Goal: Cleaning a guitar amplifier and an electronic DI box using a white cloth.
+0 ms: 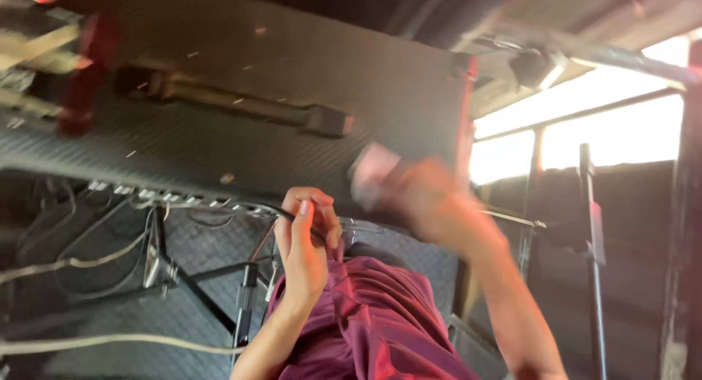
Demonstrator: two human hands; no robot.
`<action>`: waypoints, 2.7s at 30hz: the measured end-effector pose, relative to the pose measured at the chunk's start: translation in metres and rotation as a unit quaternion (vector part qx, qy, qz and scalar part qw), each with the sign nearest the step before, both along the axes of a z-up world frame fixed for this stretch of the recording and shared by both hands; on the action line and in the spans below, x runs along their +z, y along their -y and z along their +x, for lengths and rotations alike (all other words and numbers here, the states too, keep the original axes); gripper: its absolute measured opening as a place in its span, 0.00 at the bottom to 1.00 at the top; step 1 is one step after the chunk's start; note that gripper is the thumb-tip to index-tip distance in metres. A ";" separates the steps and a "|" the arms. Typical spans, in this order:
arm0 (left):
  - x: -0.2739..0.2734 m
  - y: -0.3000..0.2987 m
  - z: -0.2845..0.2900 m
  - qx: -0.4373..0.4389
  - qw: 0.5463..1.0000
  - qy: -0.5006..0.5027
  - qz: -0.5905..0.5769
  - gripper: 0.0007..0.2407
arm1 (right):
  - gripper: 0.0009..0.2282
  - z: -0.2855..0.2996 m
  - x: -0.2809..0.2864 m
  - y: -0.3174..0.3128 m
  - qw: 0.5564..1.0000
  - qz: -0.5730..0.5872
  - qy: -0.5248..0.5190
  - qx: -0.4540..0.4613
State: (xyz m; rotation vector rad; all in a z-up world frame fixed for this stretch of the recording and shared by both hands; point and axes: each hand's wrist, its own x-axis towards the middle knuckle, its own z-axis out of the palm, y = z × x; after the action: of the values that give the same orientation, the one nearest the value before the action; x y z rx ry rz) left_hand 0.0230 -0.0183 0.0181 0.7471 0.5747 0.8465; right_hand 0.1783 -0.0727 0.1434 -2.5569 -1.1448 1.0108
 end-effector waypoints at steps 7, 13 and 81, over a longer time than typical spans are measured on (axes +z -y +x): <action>-0.001 0.015 0.029 -0.063 0.997 -0.032 0.024 0.12 | 0.13 0.042 -0.109 0.053 0.929 0.339 -0.038 -0.144; -0.014 0.025 0.037 -0.029 0.996 -0.053 0.072 0.12 | 0.17 0.071 -0.095 0.043 0.944 0.187 -0.101 -0.251; -0.077 0.084 -0.161 0.260 0.955 -0.129 0.061 0.11 | 0.14 -0.178 -0.141 -0.045 0.854 0.332 -0.141 0.376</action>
State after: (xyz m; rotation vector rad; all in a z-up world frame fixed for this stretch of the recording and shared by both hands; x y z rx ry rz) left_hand -0.1380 -0.1020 -0.0591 0.8383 0.9849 1.2890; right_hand -0.0001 -0.0275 0.0021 -1.3710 -2.0087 0.8395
